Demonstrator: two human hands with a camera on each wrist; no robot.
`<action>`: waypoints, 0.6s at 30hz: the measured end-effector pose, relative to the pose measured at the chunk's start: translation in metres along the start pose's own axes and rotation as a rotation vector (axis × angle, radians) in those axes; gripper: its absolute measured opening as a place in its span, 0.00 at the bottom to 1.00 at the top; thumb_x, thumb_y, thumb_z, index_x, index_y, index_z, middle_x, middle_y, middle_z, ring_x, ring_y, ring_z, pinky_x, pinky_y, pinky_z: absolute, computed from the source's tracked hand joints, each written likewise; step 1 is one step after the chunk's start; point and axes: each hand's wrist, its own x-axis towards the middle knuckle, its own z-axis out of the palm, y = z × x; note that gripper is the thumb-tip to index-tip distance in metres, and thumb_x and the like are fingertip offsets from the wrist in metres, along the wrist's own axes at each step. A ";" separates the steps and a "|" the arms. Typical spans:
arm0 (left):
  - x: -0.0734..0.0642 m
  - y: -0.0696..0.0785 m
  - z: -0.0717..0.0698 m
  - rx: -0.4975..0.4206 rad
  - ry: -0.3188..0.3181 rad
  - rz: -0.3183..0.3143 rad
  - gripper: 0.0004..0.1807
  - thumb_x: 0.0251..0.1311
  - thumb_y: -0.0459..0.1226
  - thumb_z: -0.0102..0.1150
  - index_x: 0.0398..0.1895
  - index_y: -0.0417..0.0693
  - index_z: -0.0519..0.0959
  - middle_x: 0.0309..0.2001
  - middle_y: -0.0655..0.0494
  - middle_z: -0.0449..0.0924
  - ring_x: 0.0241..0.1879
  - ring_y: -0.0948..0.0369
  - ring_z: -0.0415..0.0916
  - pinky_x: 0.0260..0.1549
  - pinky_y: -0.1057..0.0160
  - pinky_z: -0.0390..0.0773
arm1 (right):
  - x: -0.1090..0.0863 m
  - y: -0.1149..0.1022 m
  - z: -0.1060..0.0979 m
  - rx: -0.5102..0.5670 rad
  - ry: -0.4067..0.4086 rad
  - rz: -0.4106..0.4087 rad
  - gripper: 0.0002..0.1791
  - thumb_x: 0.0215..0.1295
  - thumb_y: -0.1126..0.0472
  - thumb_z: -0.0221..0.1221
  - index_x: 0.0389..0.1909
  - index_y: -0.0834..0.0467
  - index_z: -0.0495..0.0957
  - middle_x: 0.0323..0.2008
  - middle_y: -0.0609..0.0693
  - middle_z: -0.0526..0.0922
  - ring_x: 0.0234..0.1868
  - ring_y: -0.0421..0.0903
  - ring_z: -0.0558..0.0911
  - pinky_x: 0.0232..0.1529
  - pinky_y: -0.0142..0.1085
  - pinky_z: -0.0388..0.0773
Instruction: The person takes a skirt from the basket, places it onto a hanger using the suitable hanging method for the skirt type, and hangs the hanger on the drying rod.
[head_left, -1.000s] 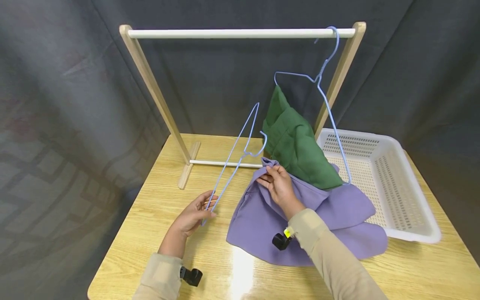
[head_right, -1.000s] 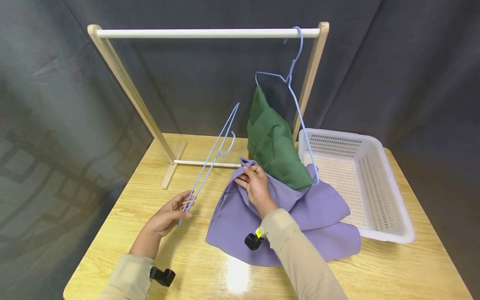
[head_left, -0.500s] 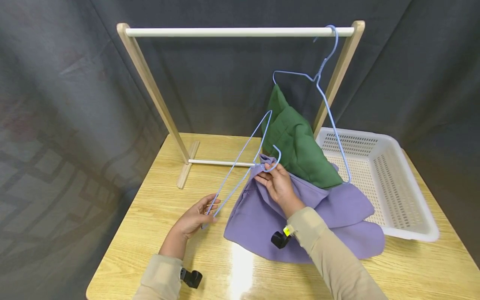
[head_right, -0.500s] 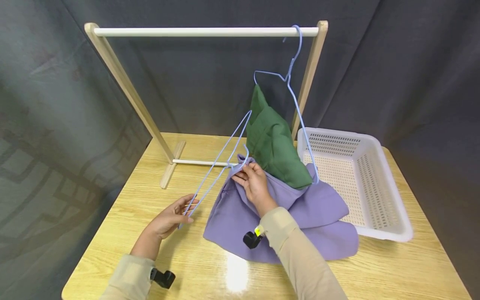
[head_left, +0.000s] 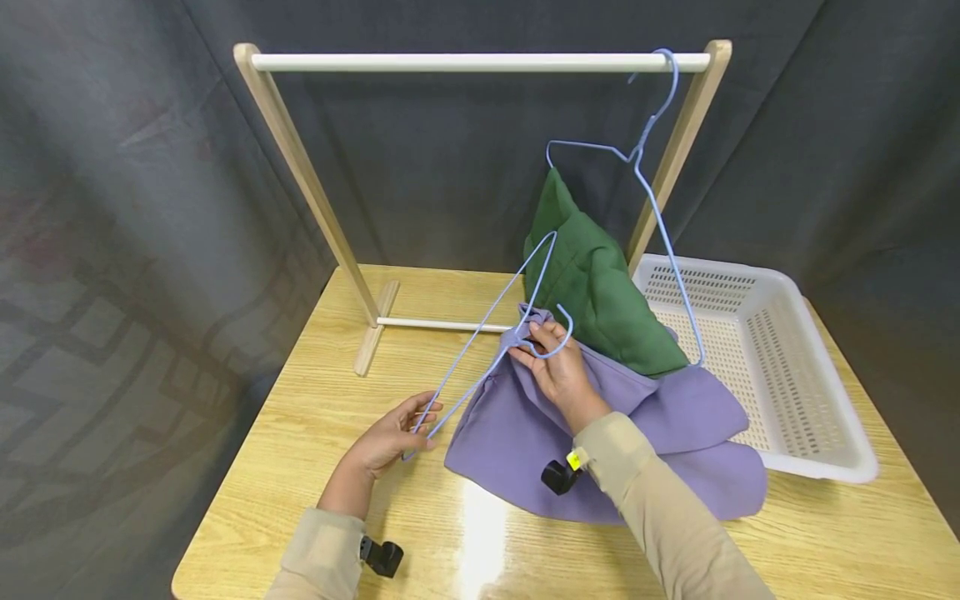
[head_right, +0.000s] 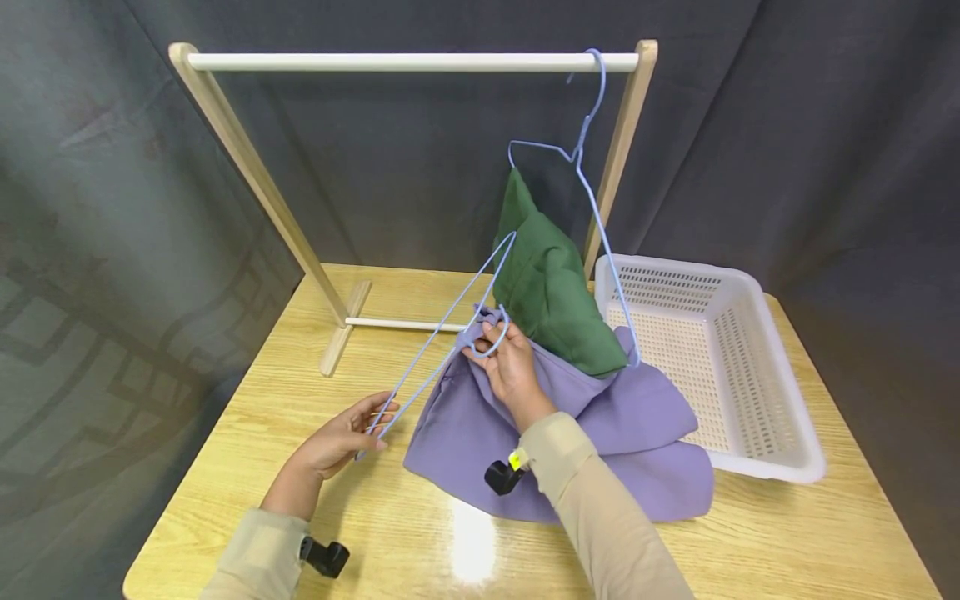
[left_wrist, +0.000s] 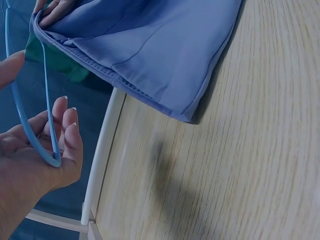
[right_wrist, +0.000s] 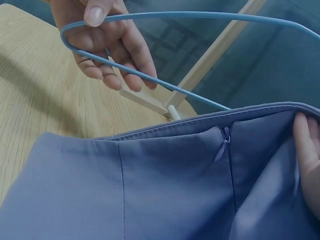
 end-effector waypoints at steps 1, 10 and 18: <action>0.000 0.000 0.000 0.004 -0.003 -0.002 0.41 0.41 0.19 0.51 0.63 0.35 0.47 0.59 0.35 0.49 0.57 0.43 0.45 0.52 0.57 0.58 | 0.000 0.000 0.000 0.003 -0.007 -0.003 0.15 0.63 0.71 0.40 0.18 0.56 0.65 0.22 0.51 0.73 0.24 0.45 0.75 0.36 0.42 0.73; -0.001 -0.001 0.000 0.012 -0.016 -0.001 0.42 0.42 0.19 0.52 0.63 0.34 0.46 0.59 0.35 0.50 0.57 0.42 0.46 0.55 0.49 0.52 | -0.001 -0.001 0.001 0.072 -0.099 -0.025 0.19 0.64 0.73 0.38 0.17 0.58 0.70 0.19 0.51 0.74 0.22 0.44 0.75 0.27 0.37 0.75; -0.003 -0.003 0.000 -0.010 -0.040 -0.006 0.43 0.42 0.20 0.53 0.63 0.33 0.45 0.59 0.33 0.48 0.59 0.42 0.44 0.56 0.50 0.49 | -0.002 -0.002 0.002 0.091 -0.188 -0.063 0.20 0.64 0.74 0.36 0.19 0.59 0.72 0.20 0.52 0.78 0.22 0.45 0.78 0.28 0.38 0.76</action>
